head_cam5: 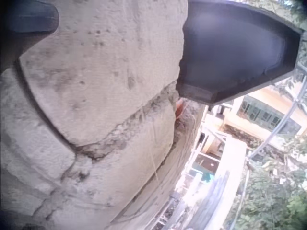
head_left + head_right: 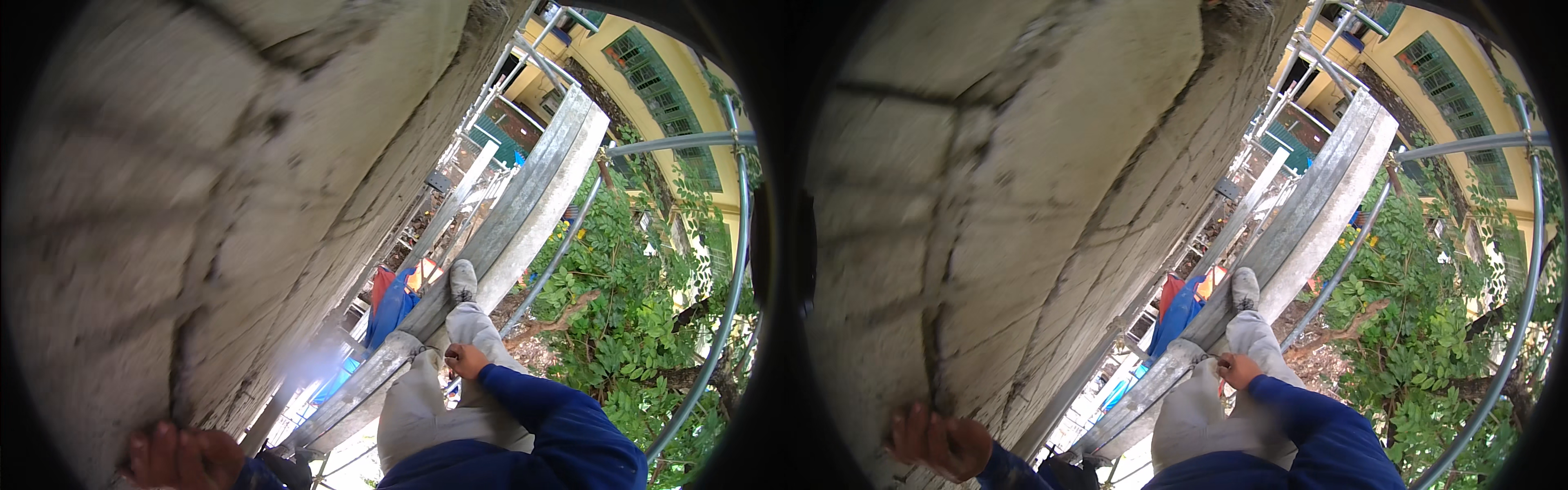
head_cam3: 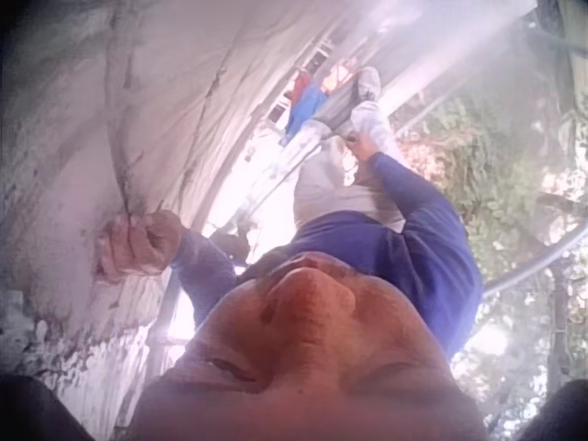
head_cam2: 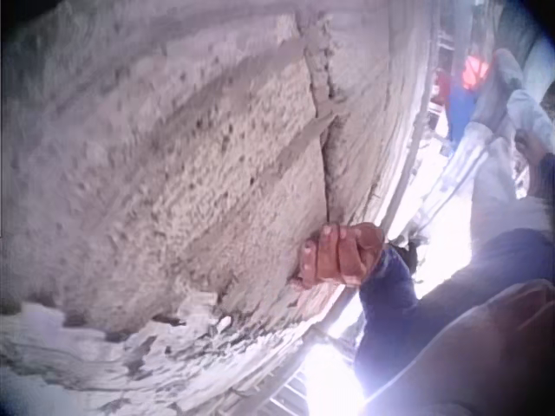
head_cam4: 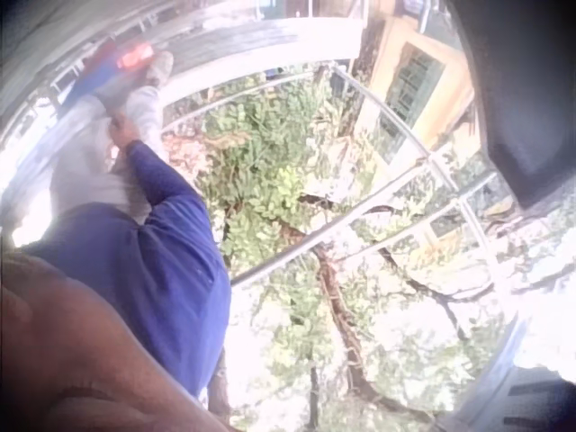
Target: The person is assembling a metal scaffolding structure on the exterior of a building. They lift and position metal poles and wooden planks onto the scaffold frame while standing on the structure. The person works alongside another worker to secure the components.
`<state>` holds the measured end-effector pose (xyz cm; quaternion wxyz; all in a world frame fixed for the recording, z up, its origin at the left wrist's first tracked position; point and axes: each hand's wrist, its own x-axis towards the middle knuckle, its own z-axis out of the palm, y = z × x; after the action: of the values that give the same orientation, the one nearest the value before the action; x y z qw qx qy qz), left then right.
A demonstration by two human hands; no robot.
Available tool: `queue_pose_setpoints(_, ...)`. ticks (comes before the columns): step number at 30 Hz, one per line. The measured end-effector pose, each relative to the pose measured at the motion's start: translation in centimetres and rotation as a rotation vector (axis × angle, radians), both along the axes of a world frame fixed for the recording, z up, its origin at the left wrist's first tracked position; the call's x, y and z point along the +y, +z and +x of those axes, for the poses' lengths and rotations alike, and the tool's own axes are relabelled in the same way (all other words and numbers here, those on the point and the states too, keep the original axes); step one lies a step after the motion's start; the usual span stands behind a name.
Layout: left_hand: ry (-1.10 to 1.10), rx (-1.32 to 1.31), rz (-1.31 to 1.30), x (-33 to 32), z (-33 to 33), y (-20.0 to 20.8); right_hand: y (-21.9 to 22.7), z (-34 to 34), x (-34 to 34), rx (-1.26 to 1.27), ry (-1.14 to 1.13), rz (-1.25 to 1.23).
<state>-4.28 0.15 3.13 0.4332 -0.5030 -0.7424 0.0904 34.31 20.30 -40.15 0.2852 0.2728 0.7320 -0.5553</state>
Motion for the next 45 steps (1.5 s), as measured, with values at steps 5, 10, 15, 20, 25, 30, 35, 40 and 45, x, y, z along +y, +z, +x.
queue_pose_setpoints(5, -0.147, -0.131, 0.032, -0.6, -0.3, 0.2, 0.7, 1.6, -5.0, -0.098, 0.06, 0.101)
queue_pose_setpoints(10, -0.435, -0.111, 0.282, 1.5, -2.4, -0.3, 1.4, 2.0, -9.1, -0.114, 0.062, 0.084)
queue_pose_setpoints(15, -0.35, -0.182, 0.238, 1.5, -1.0, 0.4, 1.9, 2.8, -12.0, -0.103, 0.006, 0.112)
queue_pose_setpoints(20, -0.276, -0.254, 0.181, 0.9, -0.3, 0.9, 2.2, 1.7, -12.8, -0.14, -0.038, 0.138)
queue_pose_setpoints(25, -0.234, -0.293, 0.146, 0.6, 0.1, 1.4, 2.2, -0.7, -12.9, -0.102, -0.028, 0.159)
queue_pose_setpoints(30, -0.227, -0.304, 0.118, 0.5, 0.2, 1.6, 2.5, -2.9, -12.9, -0.091, -0.01, 0.143)
queue_pose_setpoints(35, -0.241, -0.316, 0.108, 0.4, -0.1, 2.0, 3.2, -3.7, -12.7, -0.102, -0.013, 0.146)
queue_pose_setpoints(40, -0.238, -0.337, 0.112, 0.4, 0.0, 2.1, 2.7, -2.3, -12.2, -0.11, -0.053, 0.14)
queue_pose_setpoints(45, -0.379, -0.296, 0.241, 1.2, -1.0, 0.9, 2.2, -1.7, -11.6, -0.152, -0.022, 0.143)
